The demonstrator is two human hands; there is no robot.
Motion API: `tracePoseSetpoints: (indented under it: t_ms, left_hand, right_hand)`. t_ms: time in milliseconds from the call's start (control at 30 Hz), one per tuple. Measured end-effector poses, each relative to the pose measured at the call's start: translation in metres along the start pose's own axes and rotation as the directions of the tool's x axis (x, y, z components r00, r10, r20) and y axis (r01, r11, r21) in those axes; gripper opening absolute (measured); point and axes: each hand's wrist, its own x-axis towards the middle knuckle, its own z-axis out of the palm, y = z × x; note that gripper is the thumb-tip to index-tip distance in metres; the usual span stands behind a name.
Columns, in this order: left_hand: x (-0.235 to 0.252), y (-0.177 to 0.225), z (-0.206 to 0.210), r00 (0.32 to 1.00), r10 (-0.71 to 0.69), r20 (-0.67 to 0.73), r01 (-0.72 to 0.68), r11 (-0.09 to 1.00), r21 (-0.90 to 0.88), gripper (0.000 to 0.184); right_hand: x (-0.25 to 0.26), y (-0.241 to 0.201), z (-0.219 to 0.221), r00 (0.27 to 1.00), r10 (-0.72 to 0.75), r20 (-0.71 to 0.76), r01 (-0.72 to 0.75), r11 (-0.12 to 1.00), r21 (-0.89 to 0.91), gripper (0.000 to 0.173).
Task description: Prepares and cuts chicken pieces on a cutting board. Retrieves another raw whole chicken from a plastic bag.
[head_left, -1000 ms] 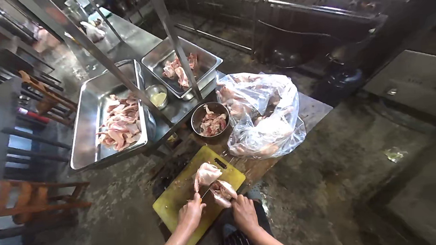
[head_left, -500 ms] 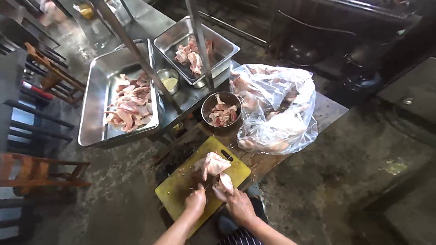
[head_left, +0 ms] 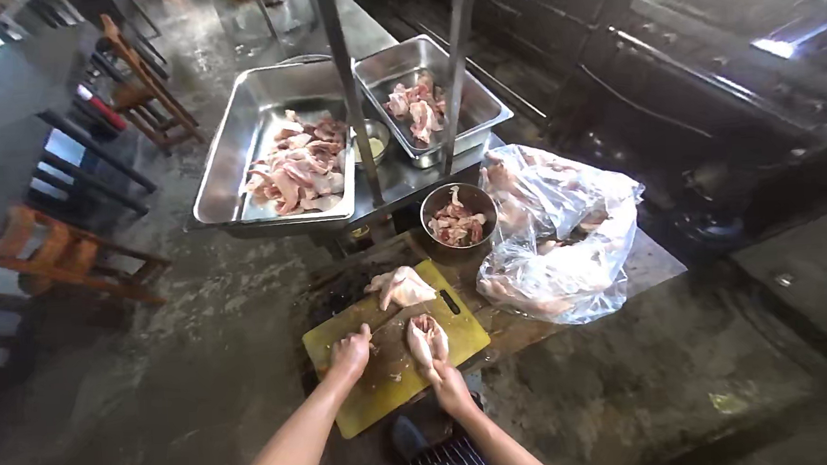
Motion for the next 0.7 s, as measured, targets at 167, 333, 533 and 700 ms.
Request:
tracePoseSetpoints:
  t_ms: [167,333,533,700]
  left_hand:
    - [-0.035,-0.034,0.001,0.998,-0.026,0.060,0.032,0.995,-0.098,0.045]
    - [-0.119,-0.068,0.046,0.982,-0.105,0.156,0.160,0.902,-0.401,0.055]
    - [-0.186,-0.043,0.072,0.972,-0.192,0.138,0.235,0.707,-0.667,0.056]
    - [-0.171,-0.011,0.048,0.970,-0.080,0.230,0.220,0.692,-0.687,0.057]
  right_hand:
    - [0.008,-0.034,-0.002,0.987,0.013,0.159,-0.007,0.999,-0.039,0.051]
    - [-0.004,-0.060,-0.021,0.989,0.045,0.143,0.002,0.948,-0.317,0.051]
    - [0.029,-0.082,-0.035,0.973,0.128,-0.193,-0.176,0.950,-0.257,0.058]
    - [0.053,-0.093,-0.025,0.963,0.226,-0.146,-0.253,0.945,-0.208,0.054]
